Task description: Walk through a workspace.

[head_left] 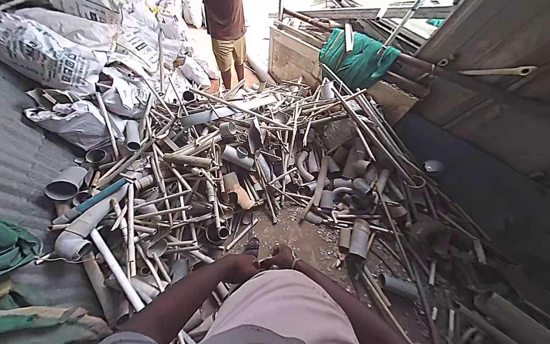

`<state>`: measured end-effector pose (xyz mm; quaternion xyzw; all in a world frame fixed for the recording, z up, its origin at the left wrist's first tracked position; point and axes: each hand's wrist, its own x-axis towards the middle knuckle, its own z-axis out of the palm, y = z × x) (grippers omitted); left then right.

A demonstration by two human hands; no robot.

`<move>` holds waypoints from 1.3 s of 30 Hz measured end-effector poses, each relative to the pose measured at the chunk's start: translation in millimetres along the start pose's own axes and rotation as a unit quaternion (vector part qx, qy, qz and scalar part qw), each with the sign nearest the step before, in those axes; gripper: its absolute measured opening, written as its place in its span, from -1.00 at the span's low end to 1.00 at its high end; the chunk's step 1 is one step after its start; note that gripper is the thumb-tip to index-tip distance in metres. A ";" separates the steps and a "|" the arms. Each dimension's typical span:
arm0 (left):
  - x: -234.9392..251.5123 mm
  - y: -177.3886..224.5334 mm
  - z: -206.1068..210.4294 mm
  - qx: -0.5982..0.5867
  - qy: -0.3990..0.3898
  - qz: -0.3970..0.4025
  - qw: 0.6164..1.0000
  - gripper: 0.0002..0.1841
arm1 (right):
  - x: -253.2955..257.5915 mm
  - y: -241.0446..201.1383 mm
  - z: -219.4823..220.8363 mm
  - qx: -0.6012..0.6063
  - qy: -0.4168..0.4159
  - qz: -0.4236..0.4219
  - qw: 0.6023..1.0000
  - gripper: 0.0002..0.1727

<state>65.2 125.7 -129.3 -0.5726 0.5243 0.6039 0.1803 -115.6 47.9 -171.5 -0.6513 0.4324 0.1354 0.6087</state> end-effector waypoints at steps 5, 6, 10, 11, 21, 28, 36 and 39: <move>7.5 76.5 9.5 0.163 -0.023 -0.142 0.976 -0.42 | -9.1 5.8 -2.2 -0.034 -0.011 -0.076 0.997 -0.50; 9.3 76.8 6.7 0.137 -0.023 -0.143 0.980 -0.41 | -9.3 7.4 -4.2 -0.039 -0.012 -0.072 0.997 -0.45; 2.2 47.6 -3.2 -0.096 -0.030 -0.091 0.991 -0.39 | -9.0 24.4 -12.1 -0.056 -0.029 -0.013 0.998 -0.45; -1.8 42.5 -1.4 -0.111 -0.032 -0.071 0.991 -0.39 | -6.3 29.0 -11.9 -0.061 -0.037 -0.006 0.997 -0.49; 11.3 81.1 34.2 0.223 0.060 -0.109 0.967 -0.56 | -22.4 28.7 -18.7 0.013 -0.049 -0.020 0.999 -0.59; 0.4 77.1 36.3 0.260 0.108 -0.139 0.949 -0.51 | -22.9 38.2 -23.3 0.069 -0.083 -0.066 0.992 -0.58; 10.8 58.0 16.0 0.262 0.092 0.055 0.959 -0.61 | -18.5 30.7 -29.0 0.026 -0.074 -0.038 0.996 -0.53; 28.3 49.8 24.5 0.229 0.076 0.025 0.970 -0.61 | -15.5 38.9 -23.0 0.026 -0.066 -0.029 0.997 -0.48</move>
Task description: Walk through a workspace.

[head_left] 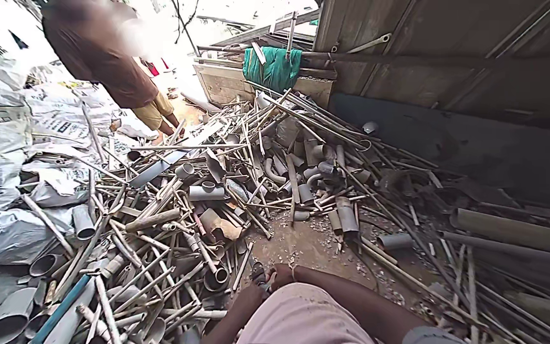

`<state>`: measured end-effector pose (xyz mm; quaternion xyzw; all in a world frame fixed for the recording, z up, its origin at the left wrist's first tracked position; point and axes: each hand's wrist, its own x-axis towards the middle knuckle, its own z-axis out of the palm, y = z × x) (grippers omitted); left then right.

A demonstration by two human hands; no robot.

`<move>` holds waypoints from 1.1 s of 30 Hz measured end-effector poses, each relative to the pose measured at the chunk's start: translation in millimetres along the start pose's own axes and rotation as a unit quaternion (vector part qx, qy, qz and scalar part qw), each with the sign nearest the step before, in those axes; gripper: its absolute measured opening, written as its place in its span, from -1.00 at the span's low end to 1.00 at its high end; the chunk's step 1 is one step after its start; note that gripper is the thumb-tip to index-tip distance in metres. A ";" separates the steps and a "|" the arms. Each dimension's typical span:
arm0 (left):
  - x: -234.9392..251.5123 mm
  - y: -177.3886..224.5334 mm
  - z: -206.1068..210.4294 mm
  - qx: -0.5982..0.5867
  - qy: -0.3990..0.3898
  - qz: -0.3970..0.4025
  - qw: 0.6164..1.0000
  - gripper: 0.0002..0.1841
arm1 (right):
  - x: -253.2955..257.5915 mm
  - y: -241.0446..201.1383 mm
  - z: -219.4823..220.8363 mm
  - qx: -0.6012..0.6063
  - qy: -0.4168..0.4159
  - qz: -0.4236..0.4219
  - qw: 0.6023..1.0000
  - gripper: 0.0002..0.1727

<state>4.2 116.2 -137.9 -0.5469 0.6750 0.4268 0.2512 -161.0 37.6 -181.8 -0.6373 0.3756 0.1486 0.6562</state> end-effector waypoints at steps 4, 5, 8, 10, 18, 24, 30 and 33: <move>-5.0 7.1 -3.4 -0.058 0.030 -0.053 0.996 -0.54 | 20.6 13.4 -3.3 -0.034 -0.005 -0.053 0.998 -0.45; -7.2 16.3 -8.4 -0.064 0.040 -0.067 0.995 -0.54 | 19.1 10.3 -5.7 -0.033 -0.004 -0.056 0.998 -0.45; -26.6 43.8 -27.9 -0.096 0.052 -0.103 0.989 -0.56 | 1.7 -4.6 -5.9 -0.005 -0.001 -0.041 0.999 -0.40; -21.0 35.2 -17.4 -0.087 0.110 -0.093 0.986 -0.56 | -4.1 -9.2 -4.5 0.007 -0.001 -0.045 0.999 -0.35; 8.9 5.9 -8.0 -0.055 0.020 -0.089 0.994 -0.55 | -0.2 -1.5 -11.7 -0.068 -0.071 -0.031 0.995 -0.43; -1.4 -27.4 -11.5 -0.351 0.094 0.124 0.923 -0.66 | -5.6 -10.3 -44.2 -0.106 -0.088 -0.052 0.989 -0.55; 10.8 -44.2 -11.1 -0.475 0.080 0.005 0.876 -0.63 | 19.1 32.3 -27.4 0.095 0.031 -0.041 0.994 -0.57; 24.3 -58.2 17.4 -0.378 0.091 -0.072 0.919 -0.61 | -4.6 63.2 -19.4 0.114 -0.008 0.069 0.991 -0.37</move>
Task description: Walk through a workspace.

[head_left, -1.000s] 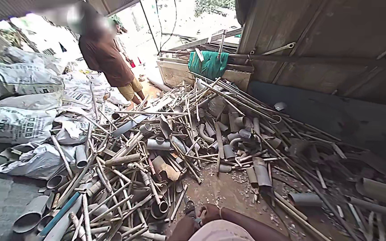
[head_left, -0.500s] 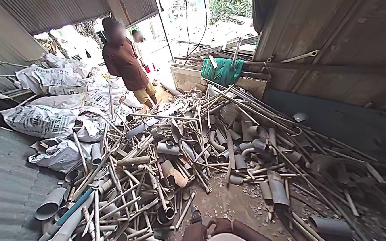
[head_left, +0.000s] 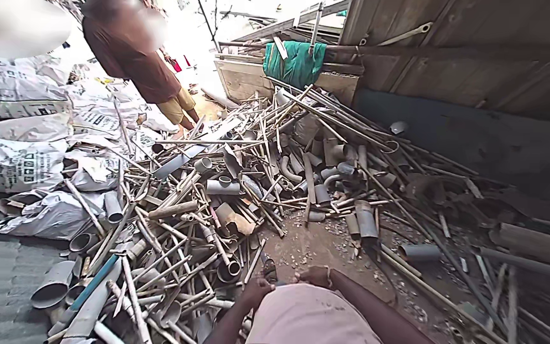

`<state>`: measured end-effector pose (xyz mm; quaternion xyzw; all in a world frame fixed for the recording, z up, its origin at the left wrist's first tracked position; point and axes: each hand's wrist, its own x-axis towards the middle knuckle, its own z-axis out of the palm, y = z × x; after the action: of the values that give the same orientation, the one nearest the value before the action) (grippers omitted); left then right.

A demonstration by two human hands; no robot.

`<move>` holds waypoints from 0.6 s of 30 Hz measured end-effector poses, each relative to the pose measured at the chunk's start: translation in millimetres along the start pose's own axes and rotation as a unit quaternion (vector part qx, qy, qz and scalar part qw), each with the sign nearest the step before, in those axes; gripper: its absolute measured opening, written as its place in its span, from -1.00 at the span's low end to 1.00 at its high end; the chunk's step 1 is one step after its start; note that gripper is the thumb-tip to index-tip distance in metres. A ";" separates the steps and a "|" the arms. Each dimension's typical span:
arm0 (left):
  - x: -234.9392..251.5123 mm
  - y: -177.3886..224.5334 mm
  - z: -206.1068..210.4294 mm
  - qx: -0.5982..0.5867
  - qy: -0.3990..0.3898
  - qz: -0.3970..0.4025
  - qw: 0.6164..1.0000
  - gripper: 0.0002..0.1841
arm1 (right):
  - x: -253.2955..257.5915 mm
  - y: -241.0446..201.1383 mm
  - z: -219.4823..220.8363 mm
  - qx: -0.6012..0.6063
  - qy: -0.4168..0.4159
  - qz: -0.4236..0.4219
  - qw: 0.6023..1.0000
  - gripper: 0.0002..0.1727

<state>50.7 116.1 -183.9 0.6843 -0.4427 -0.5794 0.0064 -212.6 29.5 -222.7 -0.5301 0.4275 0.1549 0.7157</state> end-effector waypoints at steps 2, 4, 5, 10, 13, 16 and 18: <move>-8.8 -3.5 6.1 0.023 0.030 -0.038 0.999 -0.58 | -32.5 26.5 -5.3 0.081 -0.018 0.027 0.996 -0.38; -12.2 -9.6 12.9 0.055 0.057 -0.062 0.995 -0.56 | -56.3 85.3 -6.9 0.214 -0.072 -0.030 0.974 -0.65; -9.0 -10.6 15.8 0.057 0.072 -0.058 0.994 -0.56 | -67.2 114.5 -7.4 0.265 -0.094 -0.062 0.958 -0.66; 23.7 -21.0 22.8 0.154 0.109 -0.082 0.979 -0.52 | -86.8 166.1 46.3 0.281 0.158 -0.037 0.946 -0.74; 28.4 -21.8 17.6 0.225 0.100 -0.109 0.963 -0.52 | -60.3 156.7 67.4 0.197 0.283 -0.011 0.939 -0.64; 20.1 -38.1 5.2 0.300 0.072 -0.133 0.942 -0.51 | -71.9 168.7 81.2 0.160 0.337 0.038 0.927 -0.62; 19.5 -61.2 -8.9 0.281 0.035 -0.150 0.947 -0.49 | -101.2 200.3 80.5 0.064 0.290 0.134 0.945 -0.56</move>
<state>93.2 136.9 -228.3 0.7364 -0.4797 -0.4015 -0.2578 -371.0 202.8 -263.8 -0.4432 0.6926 0.0611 0.5658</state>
